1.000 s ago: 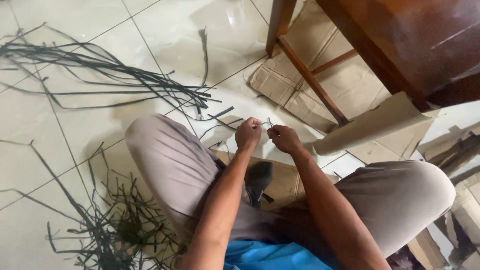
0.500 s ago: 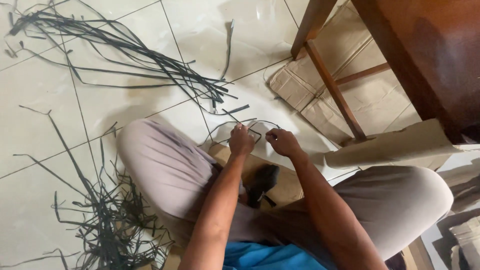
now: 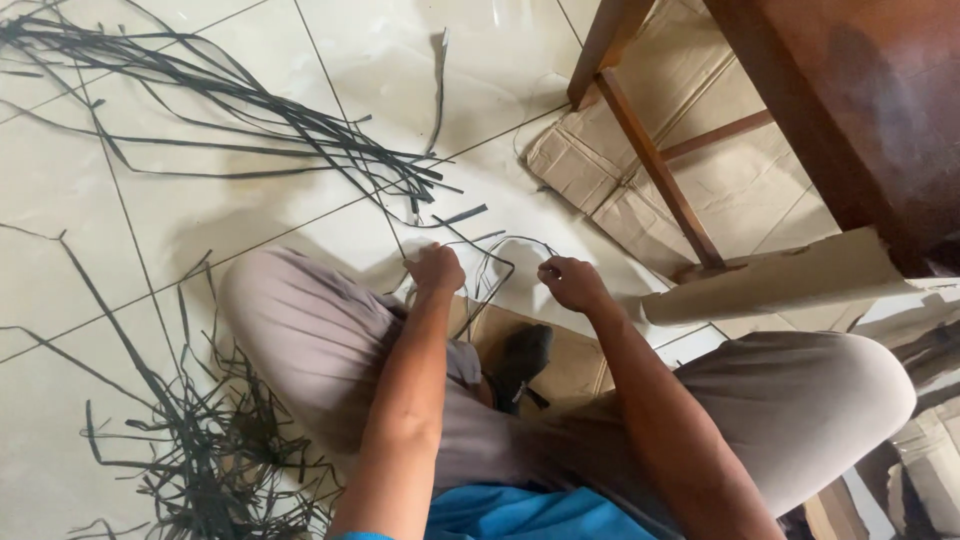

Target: Wrapping a wooden chair leg with cardboard and securing it with plastic straps

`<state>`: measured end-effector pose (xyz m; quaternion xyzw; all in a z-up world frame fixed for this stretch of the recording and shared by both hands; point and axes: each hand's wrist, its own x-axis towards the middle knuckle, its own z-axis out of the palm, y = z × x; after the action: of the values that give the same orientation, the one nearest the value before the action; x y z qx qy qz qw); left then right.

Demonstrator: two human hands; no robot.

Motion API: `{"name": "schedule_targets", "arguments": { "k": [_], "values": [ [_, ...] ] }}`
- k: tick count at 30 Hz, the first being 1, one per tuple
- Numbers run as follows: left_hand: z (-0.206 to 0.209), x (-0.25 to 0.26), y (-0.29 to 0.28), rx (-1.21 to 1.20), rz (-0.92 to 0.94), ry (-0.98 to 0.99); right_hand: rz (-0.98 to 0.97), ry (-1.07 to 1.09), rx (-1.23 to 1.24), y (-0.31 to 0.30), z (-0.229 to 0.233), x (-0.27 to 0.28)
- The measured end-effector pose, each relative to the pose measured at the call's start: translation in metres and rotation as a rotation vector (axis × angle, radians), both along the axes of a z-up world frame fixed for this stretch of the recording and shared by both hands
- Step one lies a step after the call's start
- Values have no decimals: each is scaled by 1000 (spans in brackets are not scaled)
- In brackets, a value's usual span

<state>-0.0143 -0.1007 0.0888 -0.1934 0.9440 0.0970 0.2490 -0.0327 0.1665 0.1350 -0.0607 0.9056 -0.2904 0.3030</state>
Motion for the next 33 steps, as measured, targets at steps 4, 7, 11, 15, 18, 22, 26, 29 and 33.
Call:
{"name": "schedule_targets", "arguments": {
  "k": [4, 7, 11, 15, 18, 22, 26, 29, 33],
  "values": [
    [7, -6, 5, 38, 59, 122, -12, -11, -4, 1, 7, 1],
    [19, -24, 17, 204, 173, 328, -60, -4, -17, 3, 16, 1],
    [57, -43, 59, 861, 572, 639, -262, 29, -229, 8, 40, 0],
    [122, -35, 94, 1371, 680, 605, -547, 21, -560, 10, 84, 5],
    [115, -36, 122, 1503, 656, 537, -589, 80, -666, 24, 97, 11],
    [88, -40, 167, 1578, 566, 498, -684, 99, -771, 43, 97, 25],
    [102, -27, 210, 1646, 386, 397, -828, 99, -851, 65, 118, 49],
    [119, -19, 235, 1629, 287, 335, -943, 127, -782, 91, 126, 69],
    [127, -14, 268, 1432, 126, 359, -611, 108, -157, 149, 120, 96]
  ]
}}
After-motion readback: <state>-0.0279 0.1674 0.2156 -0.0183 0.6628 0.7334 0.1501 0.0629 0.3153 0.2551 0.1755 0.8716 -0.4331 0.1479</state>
